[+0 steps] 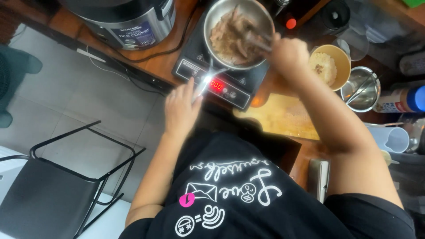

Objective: A person is assembling a food bowl by transferring cooked meat from a pan into a bowl and adding other ingredients using tongs and a spoon.

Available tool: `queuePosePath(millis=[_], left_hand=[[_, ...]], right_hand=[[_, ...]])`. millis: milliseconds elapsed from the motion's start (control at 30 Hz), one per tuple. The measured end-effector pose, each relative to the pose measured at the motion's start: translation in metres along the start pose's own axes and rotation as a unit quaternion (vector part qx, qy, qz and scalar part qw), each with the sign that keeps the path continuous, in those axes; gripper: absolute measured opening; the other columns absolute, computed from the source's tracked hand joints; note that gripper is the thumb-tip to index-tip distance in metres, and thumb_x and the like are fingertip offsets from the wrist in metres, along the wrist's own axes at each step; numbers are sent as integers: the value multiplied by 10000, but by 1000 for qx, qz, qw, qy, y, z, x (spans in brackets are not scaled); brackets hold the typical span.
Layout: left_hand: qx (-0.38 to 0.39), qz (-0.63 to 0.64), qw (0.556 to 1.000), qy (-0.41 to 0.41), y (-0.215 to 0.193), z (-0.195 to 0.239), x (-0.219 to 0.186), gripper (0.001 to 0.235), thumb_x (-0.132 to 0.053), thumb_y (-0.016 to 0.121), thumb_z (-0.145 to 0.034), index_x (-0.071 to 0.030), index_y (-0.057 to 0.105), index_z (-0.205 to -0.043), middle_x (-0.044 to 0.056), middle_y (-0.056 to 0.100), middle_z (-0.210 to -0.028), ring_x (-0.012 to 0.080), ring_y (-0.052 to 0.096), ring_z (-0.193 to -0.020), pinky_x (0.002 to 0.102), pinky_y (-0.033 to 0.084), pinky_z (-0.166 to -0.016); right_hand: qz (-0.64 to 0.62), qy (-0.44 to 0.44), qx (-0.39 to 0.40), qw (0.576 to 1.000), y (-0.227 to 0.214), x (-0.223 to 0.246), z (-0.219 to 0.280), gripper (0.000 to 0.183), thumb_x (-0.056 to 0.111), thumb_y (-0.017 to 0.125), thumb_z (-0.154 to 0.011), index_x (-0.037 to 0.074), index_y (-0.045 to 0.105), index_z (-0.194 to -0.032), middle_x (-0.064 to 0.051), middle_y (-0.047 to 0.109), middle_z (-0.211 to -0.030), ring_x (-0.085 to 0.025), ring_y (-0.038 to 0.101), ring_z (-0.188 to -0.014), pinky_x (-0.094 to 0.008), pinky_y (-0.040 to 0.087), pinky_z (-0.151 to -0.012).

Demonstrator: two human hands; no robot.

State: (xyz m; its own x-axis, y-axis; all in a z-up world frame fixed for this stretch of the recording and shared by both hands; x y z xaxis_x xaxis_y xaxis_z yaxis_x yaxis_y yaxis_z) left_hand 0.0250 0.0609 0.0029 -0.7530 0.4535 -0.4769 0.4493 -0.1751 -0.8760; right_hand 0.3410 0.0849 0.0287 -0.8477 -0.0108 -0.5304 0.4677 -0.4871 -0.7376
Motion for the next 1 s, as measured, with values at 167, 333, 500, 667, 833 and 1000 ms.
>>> queuePosePath(millis=[167, 333, 500, 667, 833, 1000], left_hand=[[30, 42, 999, -16, 11, 1, 7, 476, -369, 528, -1036, -113, 540, -1437, 128, 725, -1124, 328, 722, -955, 477, 595, -784], [41, 82, 995, -30, 14, -2, 19, 459, -382, 505, -1035, -142, 560, -1422, 101, 725, -1202, 328, 719, -984, 464, 574, -810], [40, 118, 992, -22, 5, -7, 24, 439, -361, 533, -1028, -140, 582, -1403, 112, 729, -1192, 324, 714, -1017, 452, 560, -856], [54, 174, 981, -60, 3, -6, 28, 441, -312, 557, -1015, -117, 581, -1409, 126, 679, -1321, 321, 660, -1186, 458, 510, -1008], [52, 172, 982, -55, -1, -8, 27, 441, -317, 555, -1021, -107, 582, -1408, 132, 678, -1322, 314, 666, -1181, 450, 526, -996], [49, 170, 984, -36, -3, -9, 28, 435, -300, 577, -1013, -100, 590, -1399, 127, 691, -1302, 309, 682, -1156, 445, 539, -980]], right_hand=[[-265, 93, 31, 959, 5, -27, -29, 836, 798, 469, -1026, 17, 536, -1317, -217, 691, -1113, -455, 701, -961, -552, 577, -746], [-341, 47, 70, 936, -27, -13, -20, 762, 692, 524, -1013, 44, 513, -1412, -205, 695, -1114, -405, 689, -963, -527, 569, -758], [-353, 66, 100, 928, -47, 0, -25, 898, 797, 422, -1024, -4, 542, -1412, -231, 667, -1220, -388, 682, -1060, -510, 595, -813], [-17, -129, 2, 992, -30, -7, -17, 720, 790, 410, -964, 293, 509, -1476, -54, 790, -927, -304, 779, -708, -395, 597, -540], [55, -148, -54, 986, -28, -42, 17, 609, 753, 432, -987, 250, 581, -1295, 6, 728, -861, -247, 763, -613, -363, 612, -503], [49, -87, 24, 995, -2, -60, -18, 760, 846, 339, -937, 325, 476, -1473, -19, 739, -1157, -248, 840, -772, -359, 674, -543]])
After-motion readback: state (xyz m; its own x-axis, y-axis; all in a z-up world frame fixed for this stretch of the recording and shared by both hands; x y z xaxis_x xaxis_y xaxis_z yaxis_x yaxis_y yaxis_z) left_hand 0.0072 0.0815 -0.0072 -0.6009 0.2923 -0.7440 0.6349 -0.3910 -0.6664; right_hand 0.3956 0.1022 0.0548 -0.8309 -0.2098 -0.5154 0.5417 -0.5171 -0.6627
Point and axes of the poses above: each hand's wrist, its own z-axis away from the middle knuckle, its own y-axis out of the palm, x = y × z, the point moved 6 cm from there along -z, towards the middle knuckle
